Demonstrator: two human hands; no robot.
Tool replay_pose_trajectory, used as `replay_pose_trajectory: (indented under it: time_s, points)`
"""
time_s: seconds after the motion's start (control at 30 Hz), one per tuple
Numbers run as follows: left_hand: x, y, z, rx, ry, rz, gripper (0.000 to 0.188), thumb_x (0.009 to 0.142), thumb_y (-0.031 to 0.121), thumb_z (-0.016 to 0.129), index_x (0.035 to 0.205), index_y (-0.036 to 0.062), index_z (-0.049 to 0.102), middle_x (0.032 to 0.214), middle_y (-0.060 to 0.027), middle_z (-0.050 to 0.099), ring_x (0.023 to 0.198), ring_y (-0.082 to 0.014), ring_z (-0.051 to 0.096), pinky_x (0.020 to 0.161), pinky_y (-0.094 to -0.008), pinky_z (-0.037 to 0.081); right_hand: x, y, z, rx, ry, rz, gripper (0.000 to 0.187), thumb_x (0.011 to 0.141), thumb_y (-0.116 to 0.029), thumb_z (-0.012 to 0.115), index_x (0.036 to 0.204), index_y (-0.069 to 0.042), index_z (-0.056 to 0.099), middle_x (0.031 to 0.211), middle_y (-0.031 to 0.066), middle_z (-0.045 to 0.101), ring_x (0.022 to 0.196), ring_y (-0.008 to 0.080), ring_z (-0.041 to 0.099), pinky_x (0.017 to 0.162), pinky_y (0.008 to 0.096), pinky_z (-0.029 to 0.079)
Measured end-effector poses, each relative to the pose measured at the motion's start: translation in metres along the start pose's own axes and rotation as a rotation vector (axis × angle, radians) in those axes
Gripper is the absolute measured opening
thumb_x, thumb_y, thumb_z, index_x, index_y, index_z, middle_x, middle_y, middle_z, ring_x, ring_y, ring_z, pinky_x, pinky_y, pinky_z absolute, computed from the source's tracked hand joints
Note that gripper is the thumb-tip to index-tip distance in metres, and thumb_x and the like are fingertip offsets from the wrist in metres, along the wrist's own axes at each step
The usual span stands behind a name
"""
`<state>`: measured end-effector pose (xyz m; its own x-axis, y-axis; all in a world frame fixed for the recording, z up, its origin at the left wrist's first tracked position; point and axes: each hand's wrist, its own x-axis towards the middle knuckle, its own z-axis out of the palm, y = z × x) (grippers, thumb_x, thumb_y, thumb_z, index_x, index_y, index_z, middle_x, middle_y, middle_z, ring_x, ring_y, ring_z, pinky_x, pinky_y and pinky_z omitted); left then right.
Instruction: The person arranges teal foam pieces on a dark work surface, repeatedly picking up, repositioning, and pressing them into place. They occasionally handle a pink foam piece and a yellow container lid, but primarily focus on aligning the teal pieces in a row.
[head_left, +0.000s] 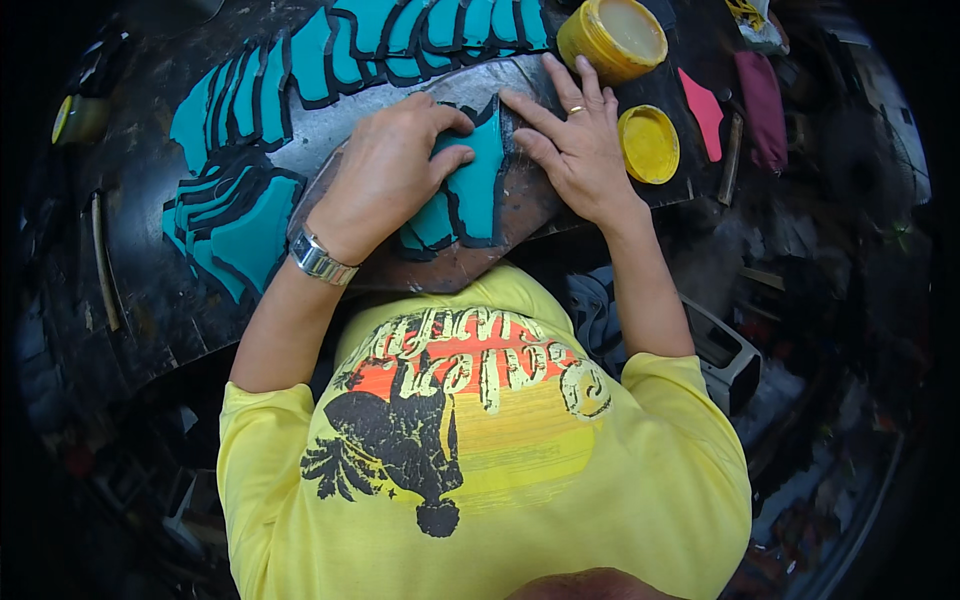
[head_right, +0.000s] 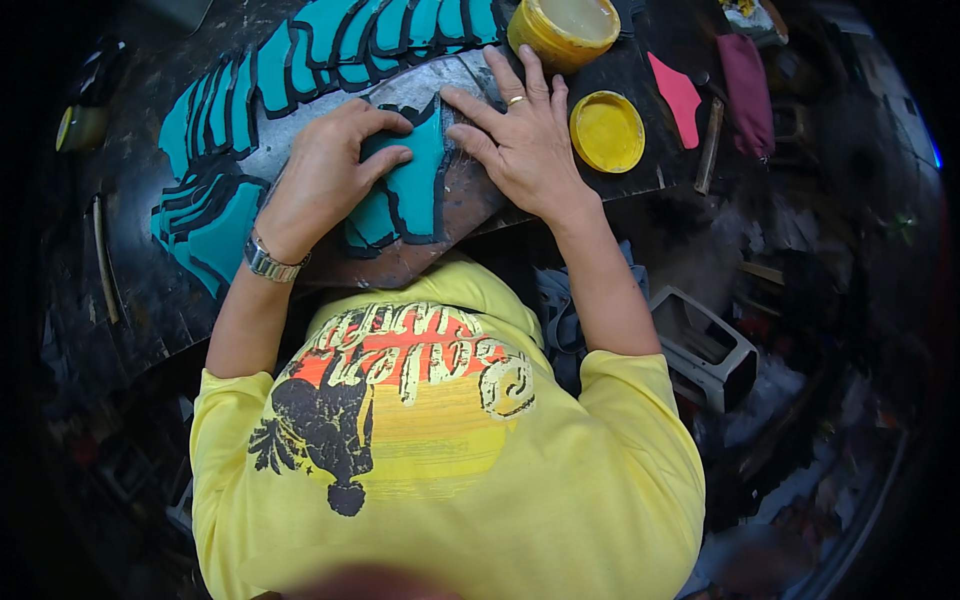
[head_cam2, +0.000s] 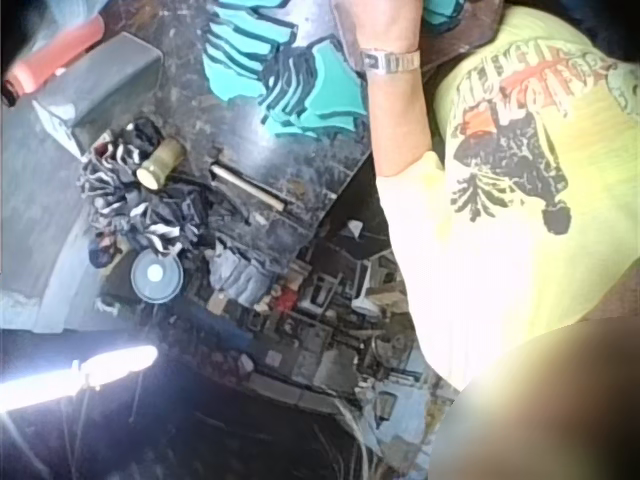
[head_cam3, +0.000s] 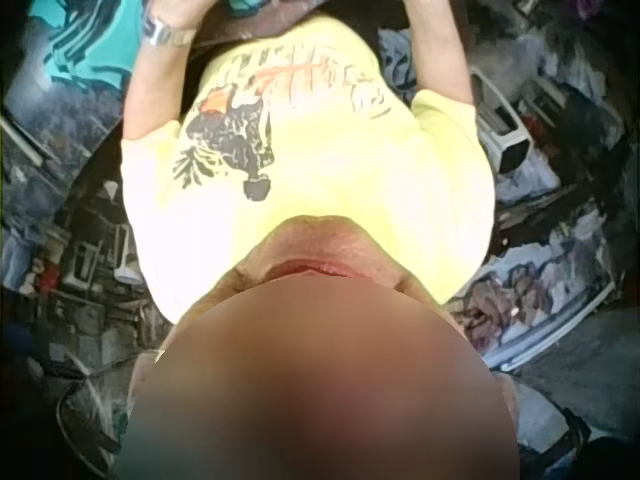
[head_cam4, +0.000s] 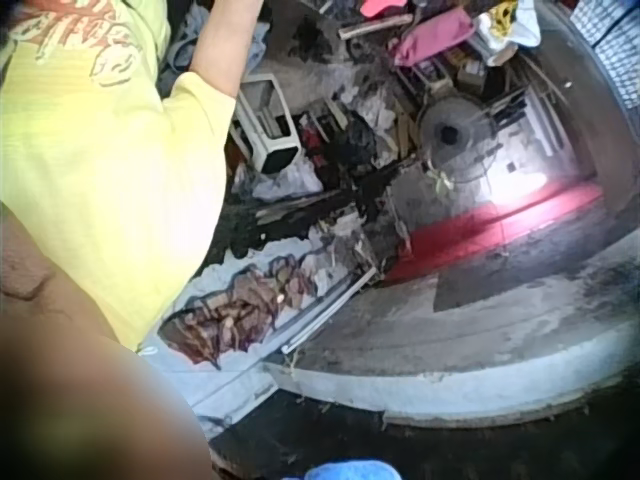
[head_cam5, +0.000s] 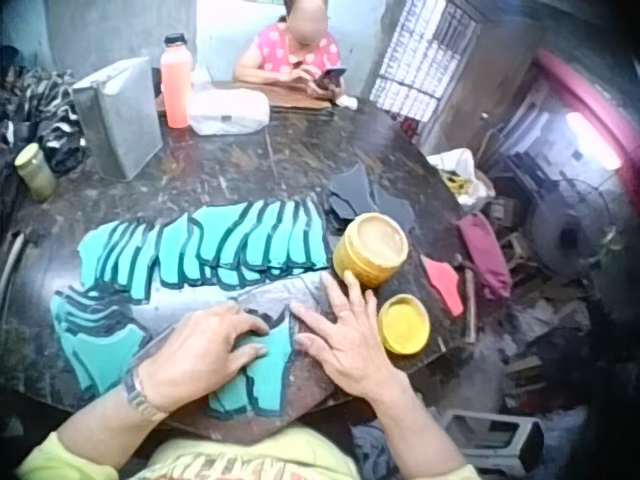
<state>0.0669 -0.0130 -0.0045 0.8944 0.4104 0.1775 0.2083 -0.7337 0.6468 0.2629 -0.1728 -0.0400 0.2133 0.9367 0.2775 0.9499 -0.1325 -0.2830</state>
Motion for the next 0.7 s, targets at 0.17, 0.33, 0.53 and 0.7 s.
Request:
replay_pose_trajectory:
  time_s: [0.17, 0.33, 0.53, 0.7]
  points:
    - [0.0, -0.002, 0.003, -0.001, 0.023, -0.017, 0.024, 0.084, 0.015, 0.079, 0.106, 0.0065, 0.075, 0.096, -0.0157, 0.068, 0.091, -0.0365, 0.067, 0.079, -0.0436, 0.053, -0.015, -0.017, -0.01, 0.023, -0.152, -0.025, 0.048, 0.1, -0.047, 0.056, 0.146, -0.034, 0.058, 0.166, 0.0134, 0.03, 0.154, 0.0448, 0.018, 0.117, 0.0733, 0.013]
    - [0.005, -0.007, -0.018, -0.33, 0.058, -0.006, 0.019, 0.091, 0.007, 0.07, 0.109, 0.0045, 0.074, 0.099, -0.0147, 0.071, 0.094, -0.032, 0.069, 0.087, -0.0376, 0.054, -0.038, -0.029, -0.028, 0.262, -0.17, -0.014, 0.043, 0.103, -0.051, 0.051, 0.133, -0.029, 0.071, 0.162, 0.0133, 0.038, 0.153, 0.0437, 0.021, 0.119, 0.0691, 0.013]
    - [0.047, -0.075, -0.107, -0.365, 0.175, -0.152, 0.028, 0.104, 0.017, 0.061, 0.127, 0.0076, 0.073, 0.115, -0.0059, 0.074, 0.1, -0.0138, 0.069, 0.087, -0.0257, 0.056, -0.031, -0.016, -0.034, 0.69, 0.216, 0.118, 0.044, 0.105, -0.041, 0.057, 0.127, -0.007, 0.073, 0.143, 0.0203, 0.057, 0.131, 0.0347, 0.054, 0.112, 0.0429, 0.038]
    - [0.096, -0.135, -0.092, -0.118, 0.219, -0.255, 0.027, 0.104, 0.018, 0.061, 0.124, 0.0092, 0.075, 0.118, -0.0116, 0.074, 0.105, -0.0202, 0.071, 0.093, -0.0331, 0.057, -0.012, -0.015, -0.035, 0.583, 0.26, 0.047, 0.038, 0.102, -0.035, 0.062, 0.125, -0.007, 0.074, 0.135, 0.0188, 0.061, 0.126, 0.033, 0.056, 0.108, 0.0418, 0.041]
